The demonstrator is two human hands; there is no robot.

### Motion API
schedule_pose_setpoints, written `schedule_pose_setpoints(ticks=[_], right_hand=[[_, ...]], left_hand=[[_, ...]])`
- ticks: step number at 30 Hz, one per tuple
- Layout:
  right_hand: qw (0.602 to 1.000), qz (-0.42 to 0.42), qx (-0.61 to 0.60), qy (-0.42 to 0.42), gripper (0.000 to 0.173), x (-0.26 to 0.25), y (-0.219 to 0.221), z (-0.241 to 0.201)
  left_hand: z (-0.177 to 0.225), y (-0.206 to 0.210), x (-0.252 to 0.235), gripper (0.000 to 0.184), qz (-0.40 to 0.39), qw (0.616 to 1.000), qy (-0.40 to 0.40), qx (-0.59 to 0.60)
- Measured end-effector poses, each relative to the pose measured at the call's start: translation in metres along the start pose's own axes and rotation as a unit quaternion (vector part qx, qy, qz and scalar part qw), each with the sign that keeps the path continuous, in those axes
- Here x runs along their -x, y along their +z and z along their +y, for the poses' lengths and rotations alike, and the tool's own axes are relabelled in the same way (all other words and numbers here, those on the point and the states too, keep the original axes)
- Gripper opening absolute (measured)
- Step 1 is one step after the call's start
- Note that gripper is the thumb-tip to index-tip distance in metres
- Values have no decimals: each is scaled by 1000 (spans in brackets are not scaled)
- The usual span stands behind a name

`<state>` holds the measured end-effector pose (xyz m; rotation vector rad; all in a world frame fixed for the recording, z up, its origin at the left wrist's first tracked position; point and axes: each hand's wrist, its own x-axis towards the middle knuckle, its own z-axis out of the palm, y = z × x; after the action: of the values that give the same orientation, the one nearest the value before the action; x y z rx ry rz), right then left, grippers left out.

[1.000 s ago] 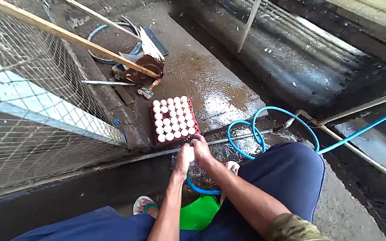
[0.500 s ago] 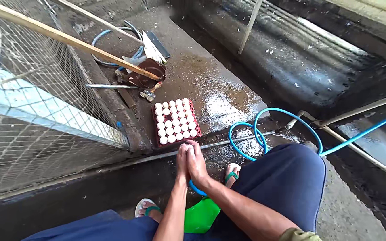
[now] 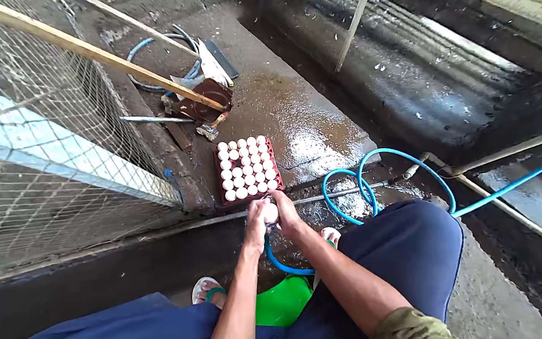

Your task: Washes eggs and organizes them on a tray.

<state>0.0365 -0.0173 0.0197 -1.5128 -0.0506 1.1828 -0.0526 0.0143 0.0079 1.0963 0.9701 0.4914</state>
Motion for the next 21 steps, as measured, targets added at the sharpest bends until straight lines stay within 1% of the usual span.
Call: schedule_pose_setpoints(ticks=[1, 3, 4, 5, 7, 8, 11, 12, 13, 15, 16, 17, 18, 19, 20, 21], right_hand=[[997, 15, 44, -58, 43, 7, 3, 4], [971, 17, 143, -192, 45, 19, 6, 12], [959, 19, 168, -227, 45, 19, 5, 15], [962, 28, 171, -213, 44, 14, 3, 15], [983, 48, 134, -119, 42, 0, 0, 7], [985, 45, 129, -107, 42, 2, 1, 7], [971, 15, 150, -187, 45, 26, 5, 20], [971, 16, 147, -190, 46, 22, 3, 21], [977, 25, 138, -162, 45, 13, 1, 17], [994, 24, 94, -43, 43, -6, -5, 5], [998, 19, 63, 0, 40, -10, -6, 1], [999, 16, 33, 20, 39, -8, -5, 1], [1000, 12, 15, 13, 39, -4, -4, 3], [1000, 9, 21, -16, 41, 2, -1, 6], [996, -1, 52, -66, 44, 10, 2, 9], [987, -7, 100, -130, 45, 18, 5, 10]], left_hand=[[2, 0, -1, 35, 8, 1000, 8, 14], [6, 4, 2, 44, 11, 999, 29, 28], [6, 7, 6, 46, 19, 999, 32, 23], [5, 9, 9, 48, 13, 999, 35, -4], [-2, 14, 7, 52, 27, 997, 47, -59], [-3, 14, 7, 54, 33, 996, 55, -62], [6, 13, 11, 53, 63, 995, 56, -45], [6, 12, 12, 54, 56, 996, 51, -36], [5, 11, 12, 55, 41, 998, 49, -28], [2, 12, 10, 53, 54, 997, 34, -39], [5, 10, 13, 53, 38, 998, 13, -38], [6, 9, 13, 52, 38, 999, -2, -38], [6, 9, 11, 48, 45, 998, -12, -29], [6, 7, 6, 43, 46, 999, -15, -12], [6, 4, 3, 41, 41, 999, -9, 3], [7, 2, 2, 43, 29, 1000, -2, 9]])
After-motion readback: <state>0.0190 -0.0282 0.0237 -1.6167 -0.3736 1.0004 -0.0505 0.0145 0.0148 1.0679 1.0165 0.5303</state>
